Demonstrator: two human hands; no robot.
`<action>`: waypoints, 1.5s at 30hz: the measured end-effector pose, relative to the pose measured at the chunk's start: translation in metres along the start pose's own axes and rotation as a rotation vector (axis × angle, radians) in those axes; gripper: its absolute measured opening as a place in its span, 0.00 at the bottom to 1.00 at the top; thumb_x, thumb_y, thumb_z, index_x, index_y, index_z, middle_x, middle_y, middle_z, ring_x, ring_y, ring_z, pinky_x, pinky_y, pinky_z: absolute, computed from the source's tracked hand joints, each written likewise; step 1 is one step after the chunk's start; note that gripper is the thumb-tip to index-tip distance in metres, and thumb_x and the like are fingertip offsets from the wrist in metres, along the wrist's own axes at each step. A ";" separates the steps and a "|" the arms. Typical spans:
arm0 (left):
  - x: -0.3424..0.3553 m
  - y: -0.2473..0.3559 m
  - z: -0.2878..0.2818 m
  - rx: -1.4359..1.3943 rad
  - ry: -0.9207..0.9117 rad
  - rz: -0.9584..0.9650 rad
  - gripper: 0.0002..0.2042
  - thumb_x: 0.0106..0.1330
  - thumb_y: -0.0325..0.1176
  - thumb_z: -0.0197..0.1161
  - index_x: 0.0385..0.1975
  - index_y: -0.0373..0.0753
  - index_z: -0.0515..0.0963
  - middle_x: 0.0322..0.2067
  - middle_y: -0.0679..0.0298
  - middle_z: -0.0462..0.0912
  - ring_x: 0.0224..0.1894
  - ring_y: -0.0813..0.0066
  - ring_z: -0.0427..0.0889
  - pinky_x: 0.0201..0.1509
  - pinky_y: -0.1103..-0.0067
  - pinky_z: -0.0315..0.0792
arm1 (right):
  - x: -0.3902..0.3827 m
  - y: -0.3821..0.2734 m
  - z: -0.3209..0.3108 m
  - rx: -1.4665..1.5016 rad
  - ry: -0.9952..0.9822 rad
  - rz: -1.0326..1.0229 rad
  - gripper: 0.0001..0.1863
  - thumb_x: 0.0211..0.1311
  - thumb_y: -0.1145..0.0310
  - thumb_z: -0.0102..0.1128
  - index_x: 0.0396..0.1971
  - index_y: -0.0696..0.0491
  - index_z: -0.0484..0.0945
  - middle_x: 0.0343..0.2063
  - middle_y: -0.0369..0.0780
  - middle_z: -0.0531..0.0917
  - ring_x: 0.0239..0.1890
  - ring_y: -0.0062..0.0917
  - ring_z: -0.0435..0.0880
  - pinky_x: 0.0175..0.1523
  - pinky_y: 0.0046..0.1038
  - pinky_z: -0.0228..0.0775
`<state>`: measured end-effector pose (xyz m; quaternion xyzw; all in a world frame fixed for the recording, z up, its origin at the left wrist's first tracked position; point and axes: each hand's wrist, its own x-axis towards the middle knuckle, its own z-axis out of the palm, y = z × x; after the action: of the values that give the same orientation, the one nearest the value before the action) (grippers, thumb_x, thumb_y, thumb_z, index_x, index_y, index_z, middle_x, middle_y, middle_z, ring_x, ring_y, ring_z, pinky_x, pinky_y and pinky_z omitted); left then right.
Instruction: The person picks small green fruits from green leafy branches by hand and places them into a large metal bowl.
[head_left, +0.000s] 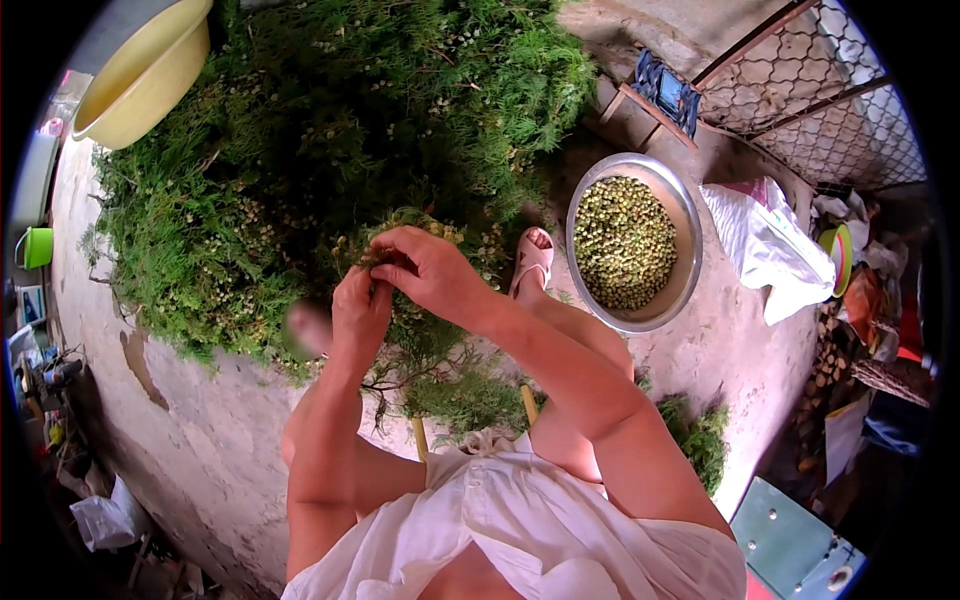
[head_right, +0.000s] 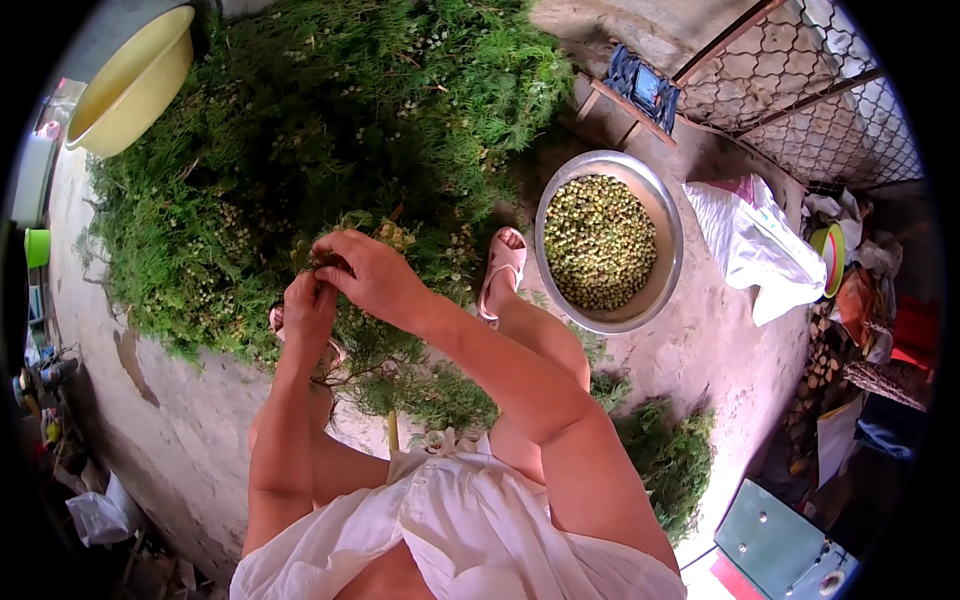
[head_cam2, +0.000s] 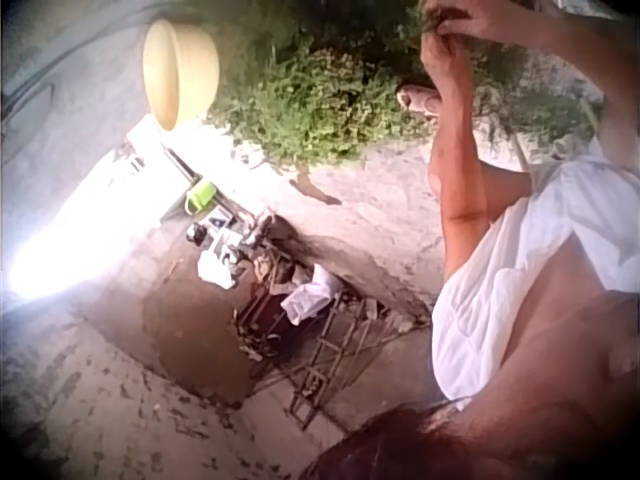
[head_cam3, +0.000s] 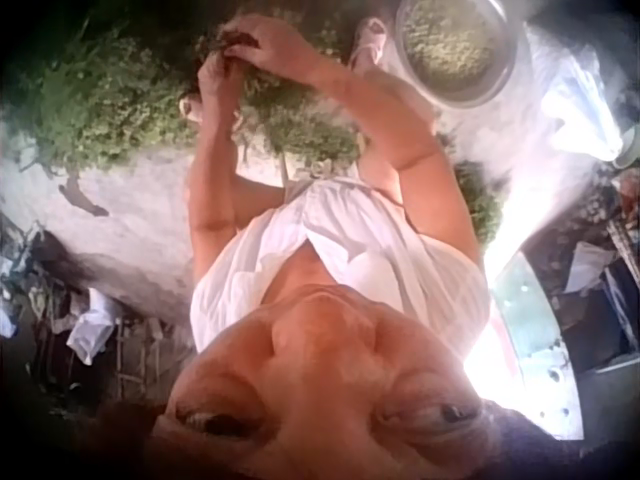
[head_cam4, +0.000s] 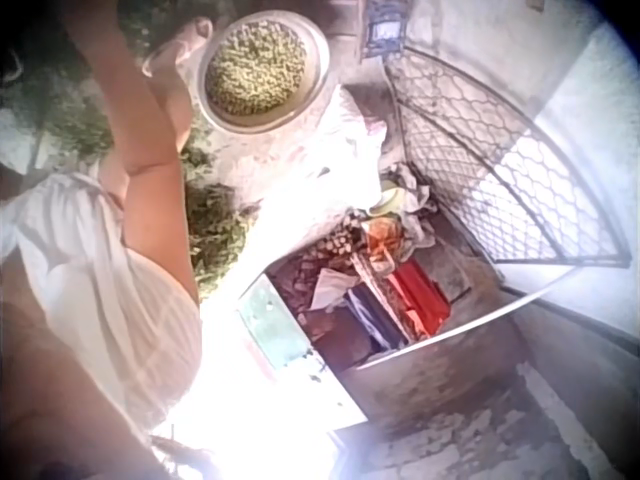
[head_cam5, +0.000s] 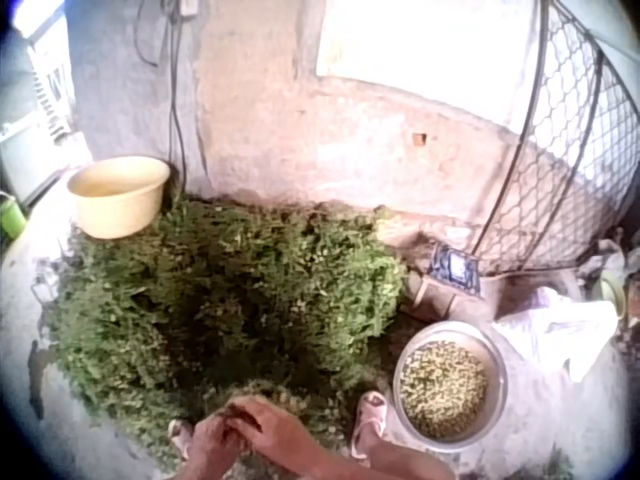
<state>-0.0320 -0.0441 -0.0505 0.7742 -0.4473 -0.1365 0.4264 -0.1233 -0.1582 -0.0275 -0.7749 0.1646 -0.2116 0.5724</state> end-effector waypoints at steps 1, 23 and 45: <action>0.000 0.002 0.000 -0.003 -0.021 -0.020 0.05 0.52 0.21 0.53 0.28 0.34 0.72 0.23 0.55 0.74 0.24 0.58 0.75 0.25 0.73 0.68 | 0.001 -0.001 -0.001 -0.001 0.001 0.001 0.13 0.52 0.70 0.56 0.38 0.56 0.70 0.33 0.43 0.75 0.33 0.33 0.76 0.39 0.28 0.69; 0.006 0.005 0.009 -0.058 0.028 -0.024 0.07 0.64 0.31 0.50 0.28 0.36 0.71 0.18 0.64 0.72 0.17 0.76 0.69 0.19 0.80 0.62 | 0.004 0.005 -0.006 0.166 0.094 0.189 0.08 0.57 0.68 0.52 0.32 0.58 0.71 0.26 0.39 0.76 0.28 0.26 0.76 0.31 0.25 0.66; 0.017 0.018 -0.006 -0.800 -0.124 -0.558 0.15 0.60 0.34 0.58 0.43 0.38 0.64 0.32 0.64 0.78 0.35 0.81 0.75 0.42 0.83 0.67 | 0.012 0.002 -0.055 0.744 0.223 0.525 0.13 0.60 0.61 0.51 0.38 0.53 0.69 0.24 0.32 0.74 0.21 0.12 0.70 0.24 0.15 0.60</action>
<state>-0.0293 -0.0591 -0.0296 0.6305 -0.1598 -0.4524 0.6101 -0.1417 -0.2091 -0.0136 -0.4215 0.3285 -0.1860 0.8245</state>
